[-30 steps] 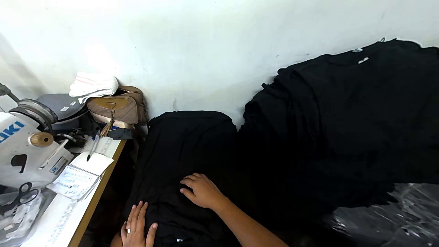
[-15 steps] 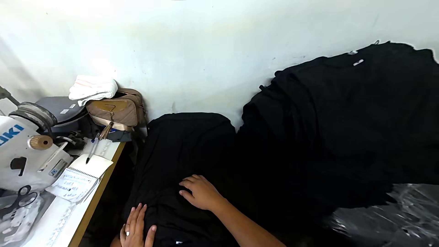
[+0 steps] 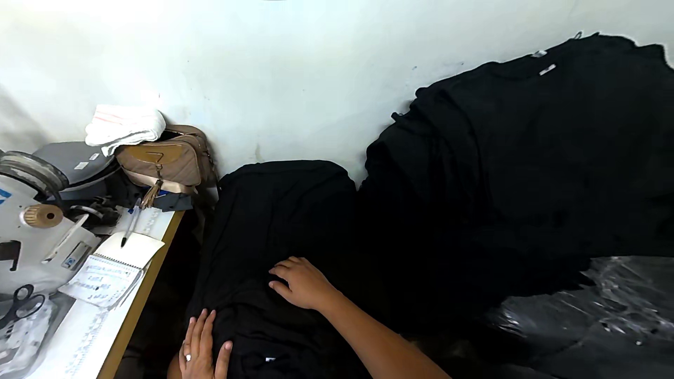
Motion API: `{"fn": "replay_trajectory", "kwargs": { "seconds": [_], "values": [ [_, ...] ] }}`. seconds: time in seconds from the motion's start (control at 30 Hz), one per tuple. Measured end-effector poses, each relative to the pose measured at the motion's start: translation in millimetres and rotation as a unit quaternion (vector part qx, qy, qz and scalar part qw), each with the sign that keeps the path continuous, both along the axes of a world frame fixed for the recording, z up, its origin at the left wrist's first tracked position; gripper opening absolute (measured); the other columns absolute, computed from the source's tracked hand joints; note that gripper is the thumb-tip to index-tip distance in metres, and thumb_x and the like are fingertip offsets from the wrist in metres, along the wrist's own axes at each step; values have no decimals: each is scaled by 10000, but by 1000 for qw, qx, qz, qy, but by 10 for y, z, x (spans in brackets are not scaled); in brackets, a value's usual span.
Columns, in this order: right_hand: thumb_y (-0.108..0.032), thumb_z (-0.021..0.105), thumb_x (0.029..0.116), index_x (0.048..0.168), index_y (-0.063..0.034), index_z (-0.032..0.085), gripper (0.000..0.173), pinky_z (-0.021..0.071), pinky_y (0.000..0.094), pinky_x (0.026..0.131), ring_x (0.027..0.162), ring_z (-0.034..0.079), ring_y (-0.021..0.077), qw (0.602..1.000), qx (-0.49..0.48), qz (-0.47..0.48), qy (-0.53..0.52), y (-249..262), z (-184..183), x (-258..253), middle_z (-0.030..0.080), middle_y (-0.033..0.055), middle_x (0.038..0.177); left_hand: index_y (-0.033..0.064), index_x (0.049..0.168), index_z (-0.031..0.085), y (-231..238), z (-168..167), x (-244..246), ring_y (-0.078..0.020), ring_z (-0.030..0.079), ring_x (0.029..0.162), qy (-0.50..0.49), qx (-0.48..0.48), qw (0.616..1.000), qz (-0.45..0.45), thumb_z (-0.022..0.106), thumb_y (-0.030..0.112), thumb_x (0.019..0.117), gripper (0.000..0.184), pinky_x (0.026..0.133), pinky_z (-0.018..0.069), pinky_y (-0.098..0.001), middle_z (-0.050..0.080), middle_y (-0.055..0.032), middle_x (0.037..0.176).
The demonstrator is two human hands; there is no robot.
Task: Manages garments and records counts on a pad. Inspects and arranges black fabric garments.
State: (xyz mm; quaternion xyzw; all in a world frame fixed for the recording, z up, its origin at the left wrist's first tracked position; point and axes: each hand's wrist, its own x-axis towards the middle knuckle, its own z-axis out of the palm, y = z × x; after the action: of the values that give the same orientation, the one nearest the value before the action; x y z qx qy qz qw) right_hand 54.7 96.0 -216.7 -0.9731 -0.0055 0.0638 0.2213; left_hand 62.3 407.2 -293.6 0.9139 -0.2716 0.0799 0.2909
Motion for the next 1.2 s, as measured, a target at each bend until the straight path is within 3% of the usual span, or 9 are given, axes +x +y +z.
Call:
{"fn": "replay_trajectory", "kwargs": {
  "seconds": [0.3,0.4,0.93,1.2],
  "values": [
    [-487,442,1067,1305,-170,687,466,381,504,1136,1321,547,264,998,3,-54,22,202,120,78,662,40,1346,33,1527,457,17,1,23,-459,294,1511,-12,-14,1000,-10,281,654,1035,812,1216,206,-633,413,-236,1588],
    [-473,455,1065,1296,-167,691,451,377,505,1133,1326,540,261,998,10,-51,28,206,153,92,664,42,1337,28,1530,449,33,6,30,-471,282,1512,-6,-11,1000,-9,285,652,1031,816,1195,208,-659,408,-235,1592],
    [-500,426,1067,1289,-177,693,474,394,504,1119,1298,560,254,999,-9,-41,6,197,76,103,671,36,1318,24,1524,459,18,3,3,-483,293,1503,-12,-13,1000,3,302,651,1031,813,1207,206,-655,409,-247,1586],
    [-516,417,1058,1337,-212,682,490,359,513,1173,1350,540,243,999,-9,-52,6,107,4,82,650,24,1381,191,1552,466,-59,90,-75,-361,291,1536,41,-11,998,35,363,683,1007,742,1191,262,-672,396,-76,1635]
  ]
}}
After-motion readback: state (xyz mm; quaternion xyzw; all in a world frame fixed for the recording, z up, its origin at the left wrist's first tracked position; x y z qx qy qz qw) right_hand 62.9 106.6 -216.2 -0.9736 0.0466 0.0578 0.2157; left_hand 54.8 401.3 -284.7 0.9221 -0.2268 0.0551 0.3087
